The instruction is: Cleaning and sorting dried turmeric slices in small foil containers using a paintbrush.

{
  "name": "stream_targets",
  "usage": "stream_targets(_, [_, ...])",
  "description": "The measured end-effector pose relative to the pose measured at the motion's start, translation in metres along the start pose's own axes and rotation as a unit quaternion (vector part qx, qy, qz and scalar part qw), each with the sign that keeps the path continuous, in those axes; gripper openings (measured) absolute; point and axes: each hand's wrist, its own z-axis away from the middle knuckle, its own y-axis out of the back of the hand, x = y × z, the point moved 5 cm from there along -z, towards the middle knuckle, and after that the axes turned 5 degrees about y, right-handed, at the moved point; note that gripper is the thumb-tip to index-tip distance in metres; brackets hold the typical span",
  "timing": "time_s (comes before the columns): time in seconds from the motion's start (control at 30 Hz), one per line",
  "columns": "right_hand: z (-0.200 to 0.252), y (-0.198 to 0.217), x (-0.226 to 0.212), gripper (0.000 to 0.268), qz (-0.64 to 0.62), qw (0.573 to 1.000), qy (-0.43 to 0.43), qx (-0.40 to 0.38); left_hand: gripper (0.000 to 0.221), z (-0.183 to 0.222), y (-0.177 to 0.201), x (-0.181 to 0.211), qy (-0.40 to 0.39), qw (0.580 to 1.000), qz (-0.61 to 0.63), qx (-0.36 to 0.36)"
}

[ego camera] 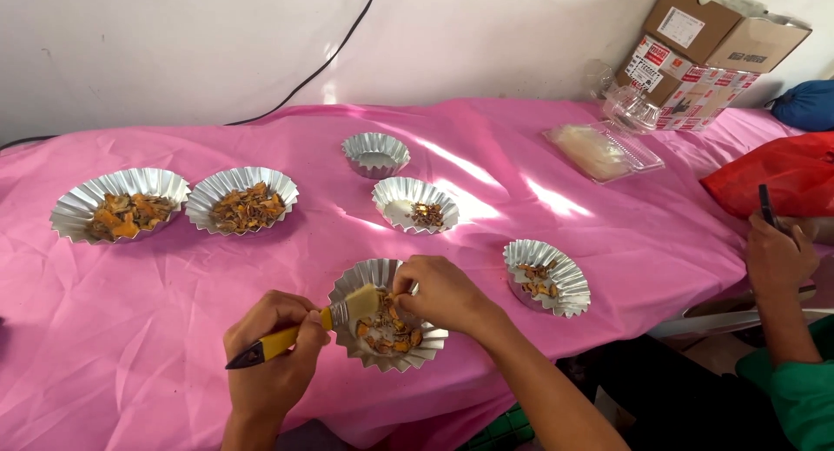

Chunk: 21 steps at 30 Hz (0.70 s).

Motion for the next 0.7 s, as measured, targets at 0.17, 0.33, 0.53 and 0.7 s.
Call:
stream_targets(0.17, [0.018,0.013,-0.012,0.006,-0.240,0.968,-0.070,0.026,0.014,0.007,-0.016,0.011,-0.049,0.998,0.040,0.002])
stream_targets(0.33, [0.018,-0.001,0.019,0.007,-0.382,0.921,-0.056,0.048,0.018,0.008,-0.019,0.008,-0.021,0.998,0.001,-0.051])
stream_targets(0.53, [0.025,-0.008,0.026,0.015,-0.490,0.868,-0.063,0.049,0.017,0.006,-0.018,0.009,-0.014,0.996,0.054,-0.063])
stream_targets(0.7, [0.027,-0.008,0.035,0.025,-0.542,0.837,-0.045,0.051,0.016,0.003,-0.010,0.013,-0.035,0.995,0.087,-0.030])
